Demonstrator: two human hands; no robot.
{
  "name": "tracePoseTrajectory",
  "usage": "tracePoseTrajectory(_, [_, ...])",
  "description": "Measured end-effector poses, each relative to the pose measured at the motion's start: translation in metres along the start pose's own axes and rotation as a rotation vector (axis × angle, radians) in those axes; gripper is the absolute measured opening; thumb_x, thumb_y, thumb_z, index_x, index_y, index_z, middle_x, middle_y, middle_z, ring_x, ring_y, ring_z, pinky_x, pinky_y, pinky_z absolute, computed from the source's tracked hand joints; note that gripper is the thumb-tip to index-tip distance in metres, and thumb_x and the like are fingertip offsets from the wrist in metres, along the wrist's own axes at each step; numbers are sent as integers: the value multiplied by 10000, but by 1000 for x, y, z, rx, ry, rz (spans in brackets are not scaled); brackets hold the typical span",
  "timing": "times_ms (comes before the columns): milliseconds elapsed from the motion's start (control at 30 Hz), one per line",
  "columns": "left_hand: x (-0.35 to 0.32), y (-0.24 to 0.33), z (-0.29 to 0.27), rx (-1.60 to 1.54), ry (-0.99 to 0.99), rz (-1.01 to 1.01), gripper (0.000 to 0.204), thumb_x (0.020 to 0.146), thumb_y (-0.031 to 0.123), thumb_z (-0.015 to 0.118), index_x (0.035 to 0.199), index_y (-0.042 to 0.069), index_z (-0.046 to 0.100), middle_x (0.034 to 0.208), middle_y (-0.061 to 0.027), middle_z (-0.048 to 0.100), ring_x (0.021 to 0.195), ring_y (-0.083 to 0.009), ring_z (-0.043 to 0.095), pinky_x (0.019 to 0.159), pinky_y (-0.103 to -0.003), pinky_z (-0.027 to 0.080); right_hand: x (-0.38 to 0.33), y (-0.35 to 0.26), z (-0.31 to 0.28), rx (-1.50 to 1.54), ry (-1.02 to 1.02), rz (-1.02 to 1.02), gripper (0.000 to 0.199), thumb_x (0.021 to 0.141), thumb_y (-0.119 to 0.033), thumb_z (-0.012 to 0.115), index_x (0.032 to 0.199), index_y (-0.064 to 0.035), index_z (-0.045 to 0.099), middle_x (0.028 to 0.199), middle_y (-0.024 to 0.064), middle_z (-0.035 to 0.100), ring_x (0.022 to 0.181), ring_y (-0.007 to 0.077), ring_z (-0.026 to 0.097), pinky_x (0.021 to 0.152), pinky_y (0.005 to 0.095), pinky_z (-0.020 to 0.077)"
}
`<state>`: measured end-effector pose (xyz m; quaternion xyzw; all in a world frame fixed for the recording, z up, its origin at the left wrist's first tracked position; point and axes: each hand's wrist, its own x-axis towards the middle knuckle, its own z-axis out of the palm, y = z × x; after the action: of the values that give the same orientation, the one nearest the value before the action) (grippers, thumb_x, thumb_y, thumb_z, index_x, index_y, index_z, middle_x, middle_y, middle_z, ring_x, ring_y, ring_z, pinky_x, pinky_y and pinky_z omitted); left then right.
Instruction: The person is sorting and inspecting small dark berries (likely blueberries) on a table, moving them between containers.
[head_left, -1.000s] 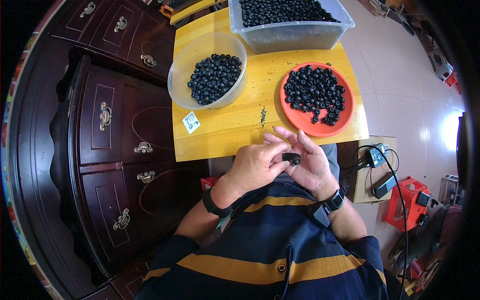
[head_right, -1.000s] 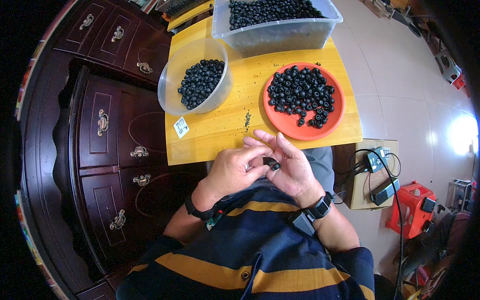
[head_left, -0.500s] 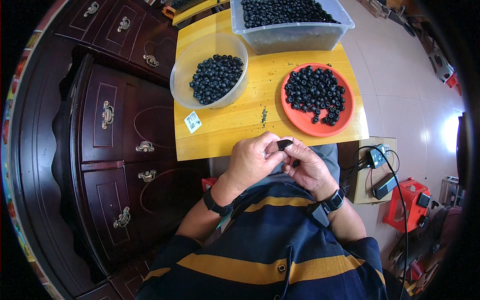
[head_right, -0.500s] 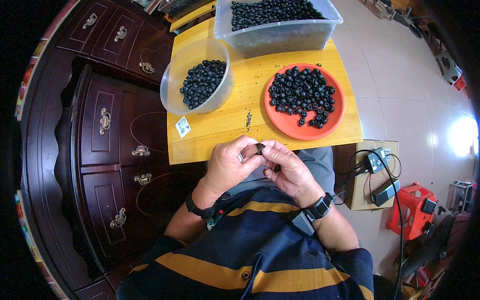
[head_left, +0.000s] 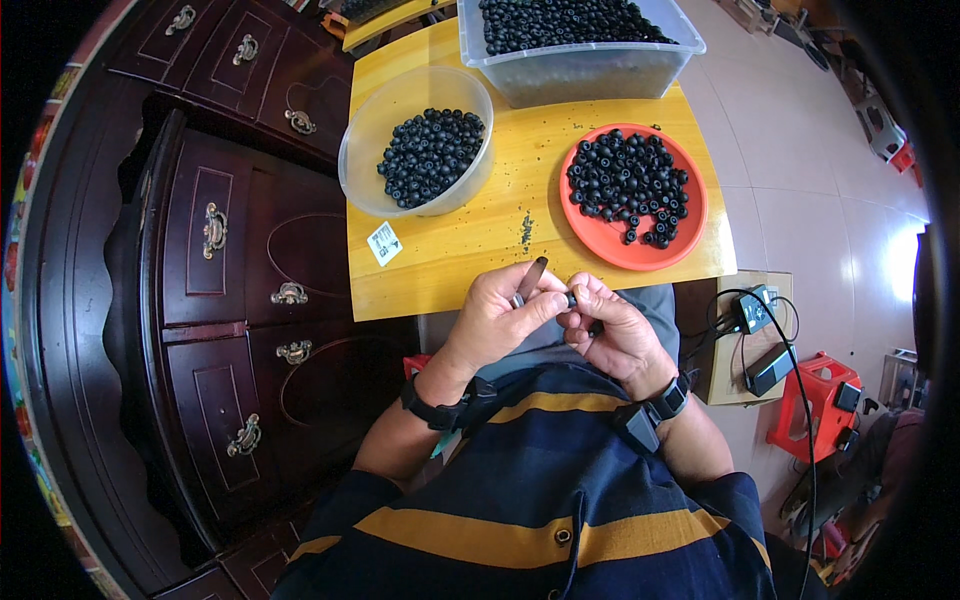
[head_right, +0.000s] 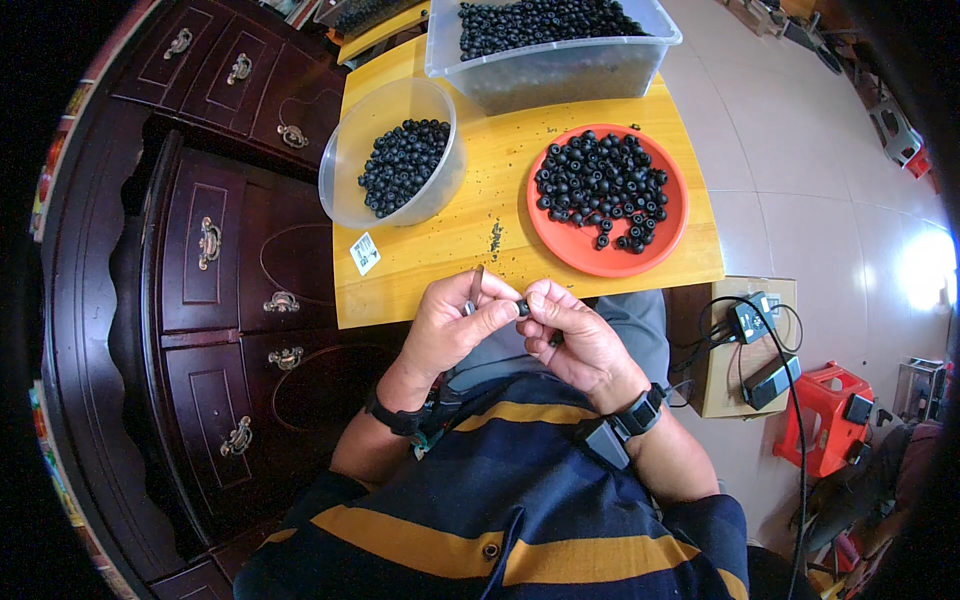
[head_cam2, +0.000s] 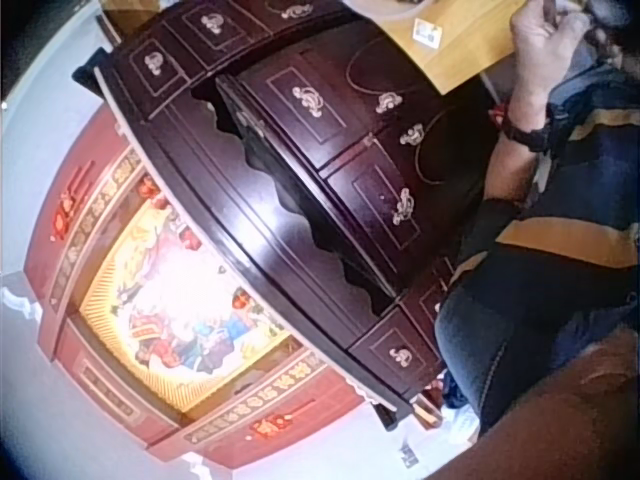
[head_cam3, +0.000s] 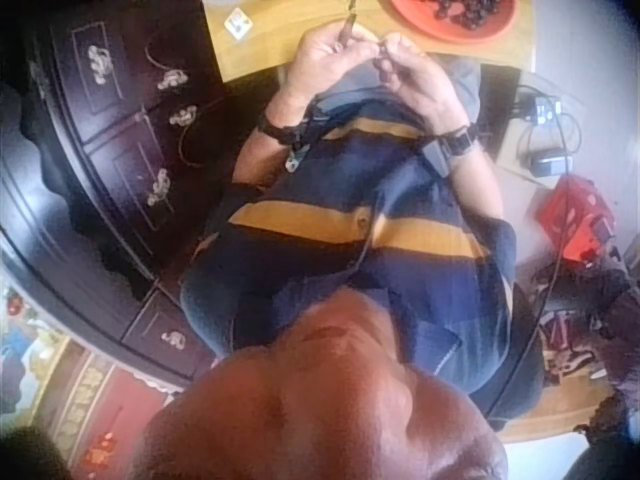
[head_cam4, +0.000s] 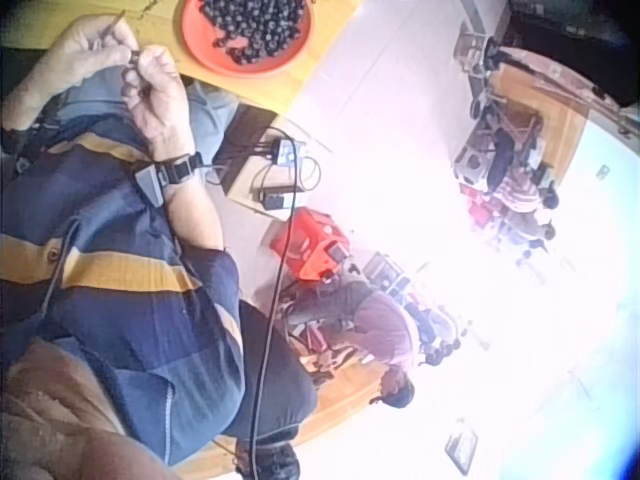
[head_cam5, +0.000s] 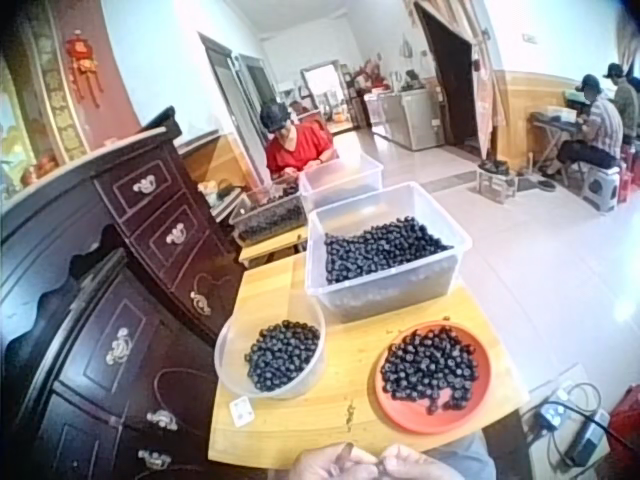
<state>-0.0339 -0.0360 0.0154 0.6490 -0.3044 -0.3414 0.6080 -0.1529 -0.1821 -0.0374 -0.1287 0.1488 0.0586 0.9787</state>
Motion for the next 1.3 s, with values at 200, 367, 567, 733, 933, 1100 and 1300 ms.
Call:
tracePoseTrajectory(200, [0,-3,-5,52,-5,-46,107,965,148,677,972,43,690,753,65,613,616,-8,494,544,-186,387,1,2,0,71,-9,24,94,975,-182,664,952,-104,617,876,-16,631,762,81,562,606,209,426])
tracePoseTrajectory(367, [1,-15,-10,201,22,157,169,949,188,703,905,30,661,719,38,601,610,-49,522,531,-243,409,3,1,0,123,-1,42,101,977,-182,661,1024,-99,626,906,-4,636,763,81,564,619,221,442])
tracePoseTrajectory(567, [2,-3,-5,622,-1,175,374,885,369,770,849,24,632,665,-78,616,572,-164,600,549,-321,470,1,-1,5,102,92,22,130,976,-163,657,1079,-88,631,942,-5,637,770,76,582,642,235,473])
tracePoseTrajectory(733, [3,-8,-3,701,46,237,434,867,458,758,836,45,631,657,-102,627,562,-254,631,531,-350,473,1,-2,2,83,63,10,117,971,-156,661,1063,-87,636,925,-13,640,766,79,580,645,238,465])
tracePoseTrajectory(933, [5,-3,1,767,70,258,402,873,432,753,800,64,612,660,-102,635,576,-291,636,528,-371,477,4,-1,-1,40,66,-23,93,967,-149,663,1035,-88,641,897,-16,639,763,82,585,650,241,463])
tracePoseTrajectory(1100, [5,-7,3,819,73,294,383,889,414,737,794,66,610,662,-95,639,583,-301,637,533,-382,483,7,-1,-6,0,54,-44,89,966,-146,662,1029,-88,641,894,-13,639,769,83,598,658,240,490])
tracePoseTrajectory(1300, [7,-7,4,817,62,309,362,889,383,747,797,58,614,671,-90,651,574,-275,641,531,-369,488,6,-2,-5,23,34,-50,91,967,-140,656,1033,-80,640,906,-10,641,797,87,618,684,241,510])
